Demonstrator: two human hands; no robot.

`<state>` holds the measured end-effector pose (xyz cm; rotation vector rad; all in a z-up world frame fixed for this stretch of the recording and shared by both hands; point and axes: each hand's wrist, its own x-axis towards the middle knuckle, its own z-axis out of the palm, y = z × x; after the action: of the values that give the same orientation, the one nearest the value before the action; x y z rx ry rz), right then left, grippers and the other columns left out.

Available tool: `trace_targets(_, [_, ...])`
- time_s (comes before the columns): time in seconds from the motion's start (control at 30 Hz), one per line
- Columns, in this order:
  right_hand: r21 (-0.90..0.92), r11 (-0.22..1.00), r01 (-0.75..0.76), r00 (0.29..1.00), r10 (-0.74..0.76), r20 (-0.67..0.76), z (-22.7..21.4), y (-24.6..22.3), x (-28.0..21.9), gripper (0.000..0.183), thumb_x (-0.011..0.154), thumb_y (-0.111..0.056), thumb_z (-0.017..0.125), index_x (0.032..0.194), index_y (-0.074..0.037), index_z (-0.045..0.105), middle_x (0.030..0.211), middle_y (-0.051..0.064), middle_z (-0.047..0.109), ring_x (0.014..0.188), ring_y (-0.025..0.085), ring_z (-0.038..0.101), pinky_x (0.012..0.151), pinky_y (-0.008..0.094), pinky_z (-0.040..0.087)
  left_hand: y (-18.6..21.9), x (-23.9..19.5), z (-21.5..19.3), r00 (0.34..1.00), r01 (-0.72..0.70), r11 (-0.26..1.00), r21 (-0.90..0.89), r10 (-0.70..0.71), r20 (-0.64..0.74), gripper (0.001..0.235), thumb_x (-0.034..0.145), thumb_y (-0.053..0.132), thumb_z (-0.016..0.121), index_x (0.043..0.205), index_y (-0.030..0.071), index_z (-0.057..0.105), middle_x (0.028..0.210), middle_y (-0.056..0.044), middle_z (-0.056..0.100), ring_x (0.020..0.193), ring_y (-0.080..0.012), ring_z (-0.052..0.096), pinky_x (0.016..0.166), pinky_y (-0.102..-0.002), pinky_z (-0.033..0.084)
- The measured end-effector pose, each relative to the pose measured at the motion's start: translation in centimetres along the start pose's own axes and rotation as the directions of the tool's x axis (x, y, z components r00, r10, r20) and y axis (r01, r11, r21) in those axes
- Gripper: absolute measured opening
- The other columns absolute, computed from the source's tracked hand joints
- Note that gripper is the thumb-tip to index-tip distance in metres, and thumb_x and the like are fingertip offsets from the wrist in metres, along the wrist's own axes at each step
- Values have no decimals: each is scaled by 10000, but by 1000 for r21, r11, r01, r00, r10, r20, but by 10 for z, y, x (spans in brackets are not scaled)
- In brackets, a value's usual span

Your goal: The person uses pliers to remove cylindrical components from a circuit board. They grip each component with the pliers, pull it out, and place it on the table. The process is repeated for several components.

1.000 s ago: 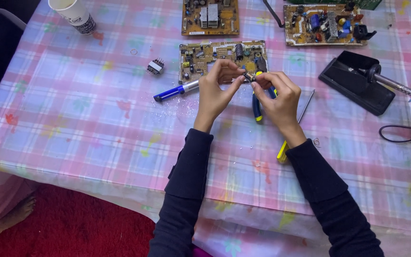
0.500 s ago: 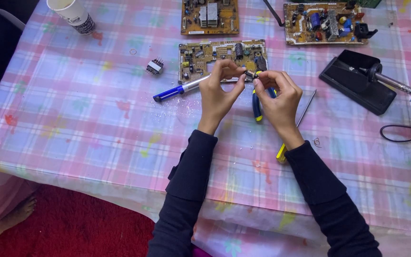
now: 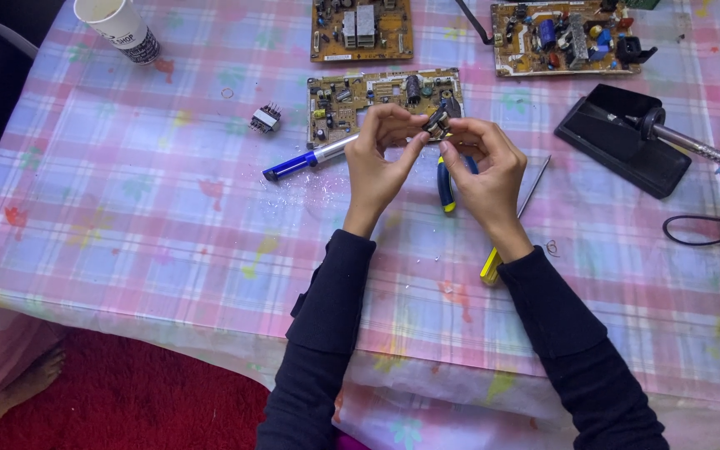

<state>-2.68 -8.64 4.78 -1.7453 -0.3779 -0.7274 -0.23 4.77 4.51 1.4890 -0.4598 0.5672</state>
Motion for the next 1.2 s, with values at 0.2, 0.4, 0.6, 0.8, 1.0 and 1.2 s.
trace_targets(0.2, [-563, 826, 20, 989, 67, 133, -26, 35, -5, 115, 887, -145, 663, 845, -38, 656, 669, 93, 538, 618, 316, 609, 509, 356, 480, -8, 0, -6, 998, 6, 947, 321, -24, 51, 296, 746, -51, 657, 939, 101, 492, 794, -61, 691, 728, -239, 683, 662, -302, 542])
trace_targets(0.4, [-796, 604, 49, 973, 151, 174, -6, 20, -8, 357, 830, -428, 666, 833, -72, 636, 634, 59, 601, 693, 298, 629, 613, 411, 479, -31, -1, -18, 988, 37, 845, 533, -112, 109, 322, 696, 36, 721, 916, 143, 511, 796, -54, 675, 747, -257, 654, 684, -356, 506])
trace_targets(0.6, [-863, 505, -34, 927, 339, 162, -6, 40, -11, 360, 697, -428, 691, 729, -70, 667, 589, 112, 620, 739, 346, 596, 668, 432, 419, -25, -5, -22, 912, -104, 626, 773, -251, 326, 369, 631, 432, 760, 875, 207, 599, 788, 21, 617, 790, -236, 576, 674, -385, 434])
trace_targets(0.8, [-642, 721, -261, 901, 420, 105, -26, 64, -8, 340, 779, -376, 621, 774, -38, 648, 636, 131, 621, 731, 400, 606, 643, 493, 442, -32, -7, -16, 907, -13, 622, 783, -322, 271, 251, 690, 249, 697, 892, 199, 557, 765, 5, 672, 762, -246, 626, 667, -360, 412])
trace_targets(1.0, [-497, 801, -335, 916, 401, 28, -39, 2, 2, 344, 889, -347, 464, 785, -54, 610, 669, 191, 593, 717, 443, 589, 645, 494, 434, -33, -7, -21, 940, 64, 629, 775, -299, 165, 181, 781, 251, 607, 915, 167, 519, 735, -45, 691, 719, -308, 651, 635, -393, 418])
trace_targets(1.2, [-367, 921, -133, 988, 154, 29, -47, 35, -1, 350, 903, -359, 518, 844, -20, 582, 930, 156, 528, 918, 364, 558, 786, 404, 475, -22, 0, -31, 947, 43, 577, 816, -284, 151, 270, 714, 274, 728, 911, 174, 574, 822, -22, 653, 809, -250, 607, 682, -379, 441])
